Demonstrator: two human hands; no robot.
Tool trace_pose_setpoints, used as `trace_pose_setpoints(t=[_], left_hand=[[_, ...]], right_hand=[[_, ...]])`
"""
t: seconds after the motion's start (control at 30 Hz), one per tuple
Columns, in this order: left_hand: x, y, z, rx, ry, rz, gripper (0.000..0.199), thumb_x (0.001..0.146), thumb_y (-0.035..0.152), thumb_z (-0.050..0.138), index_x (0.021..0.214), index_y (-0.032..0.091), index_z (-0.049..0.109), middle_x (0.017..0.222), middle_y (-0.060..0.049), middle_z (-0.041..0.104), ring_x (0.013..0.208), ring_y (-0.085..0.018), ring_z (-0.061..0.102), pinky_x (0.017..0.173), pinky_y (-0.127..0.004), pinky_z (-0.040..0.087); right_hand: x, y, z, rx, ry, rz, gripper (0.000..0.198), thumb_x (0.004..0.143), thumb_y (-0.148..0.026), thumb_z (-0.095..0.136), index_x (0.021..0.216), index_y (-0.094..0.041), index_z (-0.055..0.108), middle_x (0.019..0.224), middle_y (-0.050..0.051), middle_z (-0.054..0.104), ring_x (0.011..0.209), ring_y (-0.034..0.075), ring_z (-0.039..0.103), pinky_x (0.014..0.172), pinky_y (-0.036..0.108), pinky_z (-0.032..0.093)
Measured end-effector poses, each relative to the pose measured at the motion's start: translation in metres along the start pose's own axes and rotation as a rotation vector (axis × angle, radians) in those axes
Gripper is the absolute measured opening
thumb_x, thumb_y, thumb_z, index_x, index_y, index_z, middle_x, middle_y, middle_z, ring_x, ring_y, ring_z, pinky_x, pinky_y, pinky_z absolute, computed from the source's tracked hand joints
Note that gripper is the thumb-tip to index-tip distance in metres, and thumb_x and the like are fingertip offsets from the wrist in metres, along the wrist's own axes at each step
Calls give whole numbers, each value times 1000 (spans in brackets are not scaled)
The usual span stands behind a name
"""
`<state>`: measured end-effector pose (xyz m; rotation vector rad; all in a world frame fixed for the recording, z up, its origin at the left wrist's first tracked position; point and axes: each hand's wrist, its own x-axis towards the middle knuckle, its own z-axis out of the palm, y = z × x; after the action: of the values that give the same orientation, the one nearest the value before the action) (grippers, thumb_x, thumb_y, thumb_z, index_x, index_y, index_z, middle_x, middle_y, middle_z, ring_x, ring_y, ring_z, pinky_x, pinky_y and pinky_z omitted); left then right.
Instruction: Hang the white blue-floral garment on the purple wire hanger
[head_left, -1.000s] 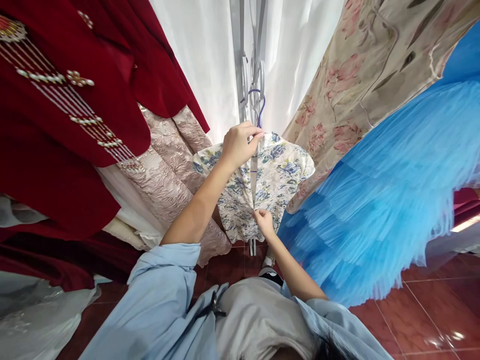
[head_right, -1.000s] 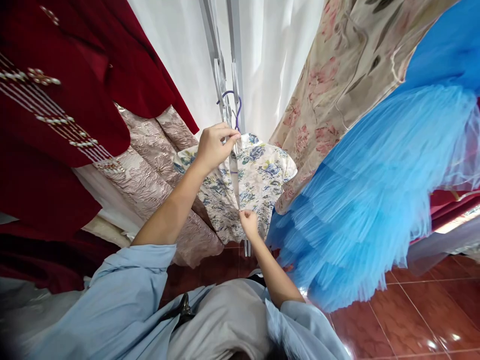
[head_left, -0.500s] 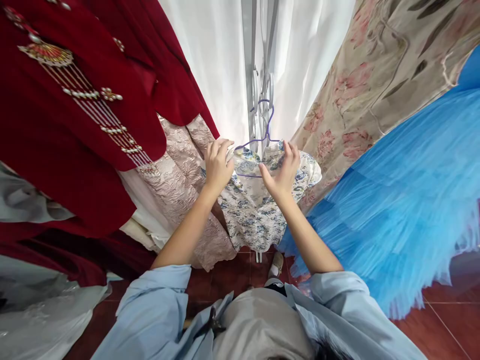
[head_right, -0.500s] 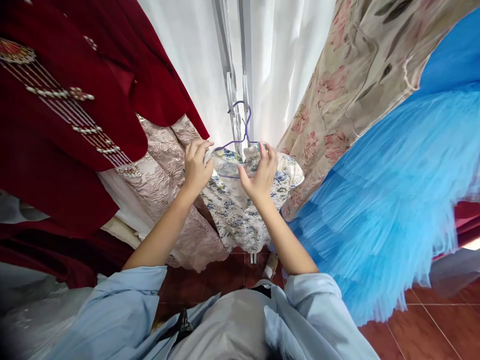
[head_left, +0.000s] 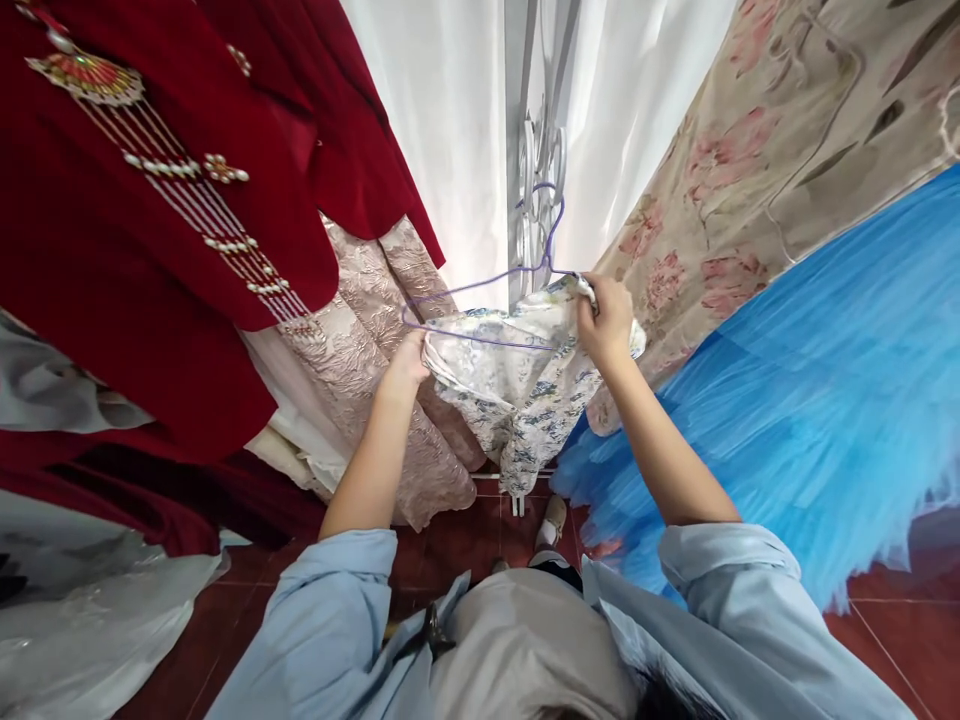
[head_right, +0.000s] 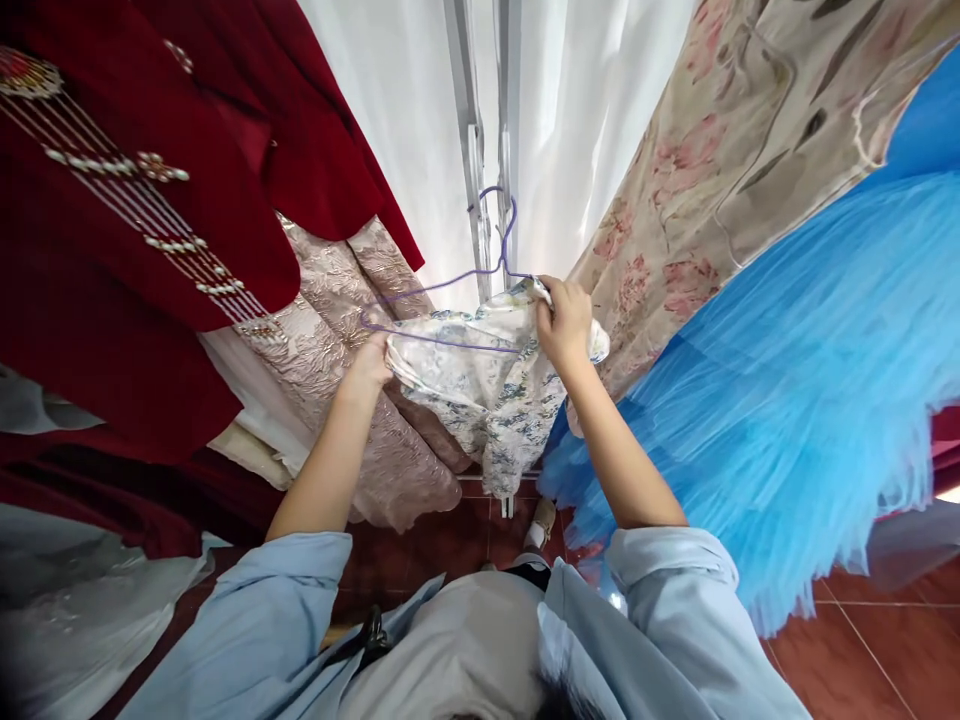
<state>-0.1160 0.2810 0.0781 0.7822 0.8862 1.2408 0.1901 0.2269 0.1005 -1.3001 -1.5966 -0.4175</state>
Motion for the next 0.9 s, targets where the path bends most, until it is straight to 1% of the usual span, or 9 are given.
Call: trace_pose_setpoints(t=[0.13,0.23,0.33,0.5,0.6,0.67,0.77,0.83,0.9], left_hand=[[-22,-58,20,12,-62,-315,18,76,27,68,88,14,70,70,-8,73,77,-26,73,82,-39,59],[-41,-102,35,53,-96,-339,17,73,28,72,83,15,70,69,-9,72,74,-26,72,77,-36,58],[-55,-132,40,111,-92,-279,17,69,27,74,77,14,68,68,-8,70,71,-25,70,72,-34,56],[-72,-160,31,138,8,-112,18,69,24,69,85,16,67,78,-3,70,83,-21,68,78,-27,51],[-86,-176,23,203,63,-4,25,68,18,69,93,19,68,98,-4,70,102,-21,65,92,-27,47],[-100,-185,23,353,67,115,31,68,17,72,98,20,70,112,-6,68,116,-24,60,102,-29,43],[-124,-187,34,490,-161,166,22,81,36,71,97,21,74,112,-10,68,116,-26,60,106,-34,42],[-139,-178,44,412,-442,8,40,88,56,61,90,19,76,98,-10,71,102,-27,65,100,-36,47],[-151,-164,49,351,-592,-139,50,84,66,63,87,18,75,89,-9,71,90,-25,66,91,-35,50]], right_hand=[[-9,2,8,78,-73,-40,35,96,-25,41,124,-18,62,113,15,70,105,30,60,94,42,44],[-23,6,11,162,-92,-22,34,100,-33,41,122,-19,62,114,14,70,104,28,61,93,39,45],[-47,14,9,216,-76,99,33,101,-42,41,107,-19,64,99,11,69,91,25,61,84,35,45],[-113,26,-3,311,98,506,44,95,-56,45,67,-22,44,63,-2,46,62,16,43,62,29,36],[-157,22,-12,428,341,906,49,87,-64,51,63,-25,35,55,-6,34,54,13,33,53,28,31],[-182,10,-17,470,458,1066,49,85,-68,51,65,-24,41,55,-5,40,52,13,38,52,28,34],[-207,-28,-25,539,428,1136,52,87,-68,48,75,-19,59,63,1,59,56,17,54,56,30,44],[-216,-65,-29,700,241,1171,52,88,-65,52,88,-16,70,77,7,70,66,21,64,63,33,52],[-220,-103,-34,800,31,1083,44,86,-58,61,99,-18,75,96,10,75,88,27,70,76,38,56]])
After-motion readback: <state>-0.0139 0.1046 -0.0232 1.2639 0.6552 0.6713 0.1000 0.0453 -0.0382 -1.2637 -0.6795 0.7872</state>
